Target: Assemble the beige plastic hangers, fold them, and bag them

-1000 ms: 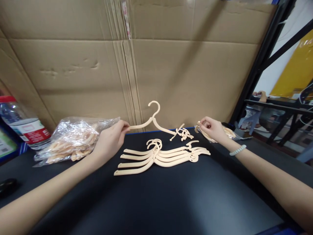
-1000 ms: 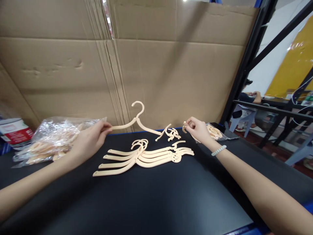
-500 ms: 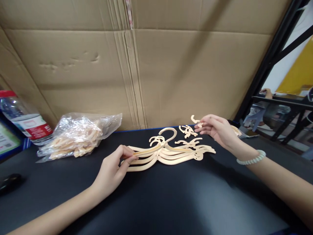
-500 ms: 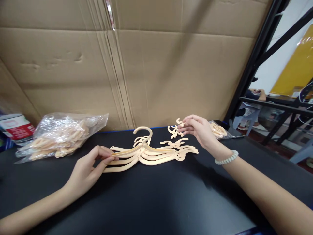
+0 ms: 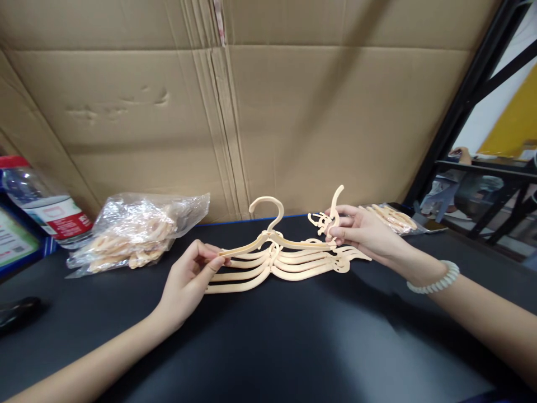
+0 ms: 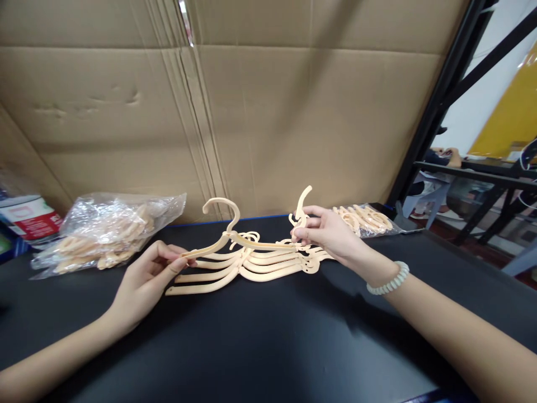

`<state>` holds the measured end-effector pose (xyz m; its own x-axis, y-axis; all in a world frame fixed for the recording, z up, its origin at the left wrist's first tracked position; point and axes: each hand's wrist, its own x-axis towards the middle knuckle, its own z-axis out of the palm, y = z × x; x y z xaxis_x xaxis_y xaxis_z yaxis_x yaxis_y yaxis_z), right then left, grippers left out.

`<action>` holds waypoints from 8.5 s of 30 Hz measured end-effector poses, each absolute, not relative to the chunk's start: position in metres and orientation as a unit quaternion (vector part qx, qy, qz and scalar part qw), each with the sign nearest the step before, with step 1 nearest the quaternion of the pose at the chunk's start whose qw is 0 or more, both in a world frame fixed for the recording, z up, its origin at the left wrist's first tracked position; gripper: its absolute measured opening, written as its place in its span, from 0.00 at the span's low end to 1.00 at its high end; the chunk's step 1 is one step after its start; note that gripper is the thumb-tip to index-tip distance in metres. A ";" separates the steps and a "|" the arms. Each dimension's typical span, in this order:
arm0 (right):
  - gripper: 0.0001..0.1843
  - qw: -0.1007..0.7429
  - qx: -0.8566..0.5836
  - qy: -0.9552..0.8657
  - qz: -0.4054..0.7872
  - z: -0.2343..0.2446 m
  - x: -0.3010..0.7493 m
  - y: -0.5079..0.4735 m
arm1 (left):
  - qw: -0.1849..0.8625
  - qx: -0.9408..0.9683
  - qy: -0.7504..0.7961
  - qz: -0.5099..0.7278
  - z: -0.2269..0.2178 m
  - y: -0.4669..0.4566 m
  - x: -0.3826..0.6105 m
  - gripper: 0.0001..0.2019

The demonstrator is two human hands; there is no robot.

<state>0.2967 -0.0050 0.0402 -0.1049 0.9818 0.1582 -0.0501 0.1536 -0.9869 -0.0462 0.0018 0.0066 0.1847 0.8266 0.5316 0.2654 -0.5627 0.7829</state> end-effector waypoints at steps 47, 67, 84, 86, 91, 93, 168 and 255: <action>0.19 0.508 -0.404 -0.534 0.542 0.035 0.290 -0.011 | 0.237 0.738 0.410 0.481 0.004 -0.002 -0.047 0.10; 0.08 0.553 -0.349 -0.554 0.514 0.045 0.319 0.001 | -0.078 0.839 0.366 0.394 0.012 -0.004 -0.050 0.09; 0.12 0.300 -0.476 -0.806 0.184 0.041 0.334 0.012 | -0.076 0.944 0.178 0.268 0.017 -0.019 -0.045 0.05; 0.11 0.265 -0.455 -0.843 0.105 0.032 0.329 0.014 | -0.093 0.945 0.174 0.260 0.017 -0.021 -0.042 0.05; 0.11 0.223 -0.453 -0.862 0.040 0.015 0.332 0.022 | -0.127 0.949 0.159 0.243 0.017 -0.023 -0.042 0.07; 0.11 0.220 -0.457 -0.861 0.033 0.012 0.334 0.025 | -0.130 0.950 0.150 0.241 0.016 -0.023 -0.042 0.07; 0.11 0.087 -0.563 -0.821 -0.035 0.009 0.314 0.133 | 0.008 0.914 0.368 0.170 -0.006 -0.039 -0.031 0.25; 0.19 0.195 -0.489 -0.840 -0.133 -0.008 0.380 0.085 | 0.023 0.954 0.233 0.189 0.013 -0.013 -0.039 0.13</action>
